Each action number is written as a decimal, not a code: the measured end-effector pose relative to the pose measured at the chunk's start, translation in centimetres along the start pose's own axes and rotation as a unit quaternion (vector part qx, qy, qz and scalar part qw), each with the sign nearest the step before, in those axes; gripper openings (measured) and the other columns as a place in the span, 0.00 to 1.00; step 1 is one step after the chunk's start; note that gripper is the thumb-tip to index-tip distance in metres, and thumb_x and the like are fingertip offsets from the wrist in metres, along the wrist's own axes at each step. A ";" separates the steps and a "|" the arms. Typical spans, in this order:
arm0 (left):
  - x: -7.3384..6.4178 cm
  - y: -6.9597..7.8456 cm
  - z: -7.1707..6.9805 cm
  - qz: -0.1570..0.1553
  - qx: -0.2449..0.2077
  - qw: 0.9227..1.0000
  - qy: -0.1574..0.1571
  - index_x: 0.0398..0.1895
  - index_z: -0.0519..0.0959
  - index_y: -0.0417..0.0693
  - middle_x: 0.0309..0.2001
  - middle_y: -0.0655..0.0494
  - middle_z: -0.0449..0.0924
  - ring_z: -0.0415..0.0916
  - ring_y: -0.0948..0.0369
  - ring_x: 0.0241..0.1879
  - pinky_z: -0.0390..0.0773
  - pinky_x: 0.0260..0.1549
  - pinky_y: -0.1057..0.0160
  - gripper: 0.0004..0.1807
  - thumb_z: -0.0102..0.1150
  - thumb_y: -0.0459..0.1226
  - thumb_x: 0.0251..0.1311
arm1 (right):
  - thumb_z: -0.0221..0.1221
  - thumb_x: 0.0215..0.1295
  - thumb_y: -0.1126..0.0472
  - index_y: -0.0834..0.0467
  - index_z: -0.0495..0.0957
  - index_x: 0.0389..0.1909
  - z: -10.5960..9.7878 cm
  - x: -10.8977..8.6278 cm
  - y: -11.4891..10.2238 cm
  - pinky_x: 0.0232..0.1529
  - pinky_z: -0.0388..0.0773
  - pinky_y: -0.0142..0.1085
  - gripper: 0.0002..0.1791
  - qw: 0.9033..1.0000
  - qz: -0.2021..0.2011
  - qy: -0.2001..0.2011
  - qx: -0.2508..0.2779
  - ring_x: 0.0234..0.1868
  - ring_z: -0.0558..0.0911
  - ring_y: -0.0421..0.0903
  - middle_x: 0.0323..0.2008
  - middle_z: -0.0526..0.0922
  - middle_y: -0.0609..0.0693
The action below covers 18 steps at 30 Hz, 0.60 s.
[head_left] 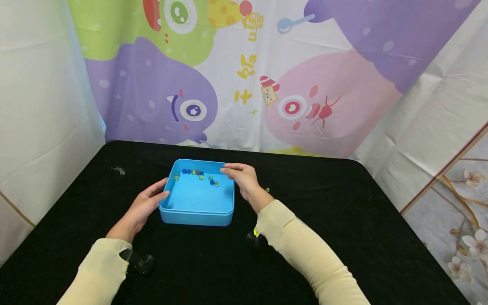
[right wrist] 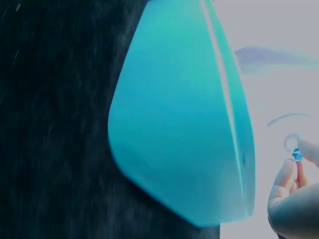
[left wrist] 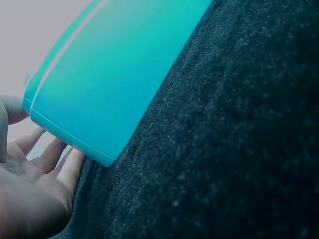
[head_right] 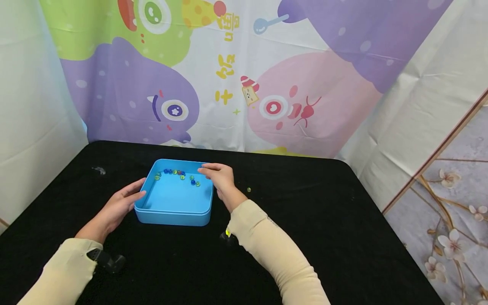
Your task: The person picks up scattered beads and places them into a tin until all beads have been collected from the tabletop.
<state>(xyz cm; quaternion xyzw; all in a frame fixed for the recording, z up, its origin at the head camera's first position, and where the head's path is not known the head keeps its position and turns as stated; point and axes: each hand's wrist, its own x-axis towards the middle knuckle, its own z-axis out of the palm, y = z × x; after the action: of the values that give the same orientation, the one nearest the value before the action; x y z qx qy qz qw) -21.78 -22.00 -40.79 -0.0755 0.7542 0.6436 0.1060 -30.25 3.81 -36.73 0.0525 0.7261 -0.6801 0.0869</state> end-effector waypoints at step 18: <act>0.2 -0.1 -0.1 -0.006 -0.002 1.000 0.003 0.74 0.46 0.53 0.73 0.44 0.38 0.40 0.43 0.69 0.49 0.63 0.40 0.34 0.44 0.47 0.68 | 0.68 0.53 0.58 0.55 0.85 0.38 2.3 -1.0 -0.1 0.58 0.65 0.49 0.11 1.000 0.003 -0.021 0.007 0.42 0.79 0.48 0.40 0.81 0.46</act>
<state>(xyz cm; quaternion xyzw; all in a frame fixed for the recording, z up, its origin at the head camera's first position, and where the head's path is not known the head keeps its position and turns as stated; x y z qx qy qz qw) -21.95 -22.07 -40.88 -0.0825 0.7529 0.6441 0.1075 -29.17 1.57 -36.55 0.0407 0.7195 -0.6855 0.1040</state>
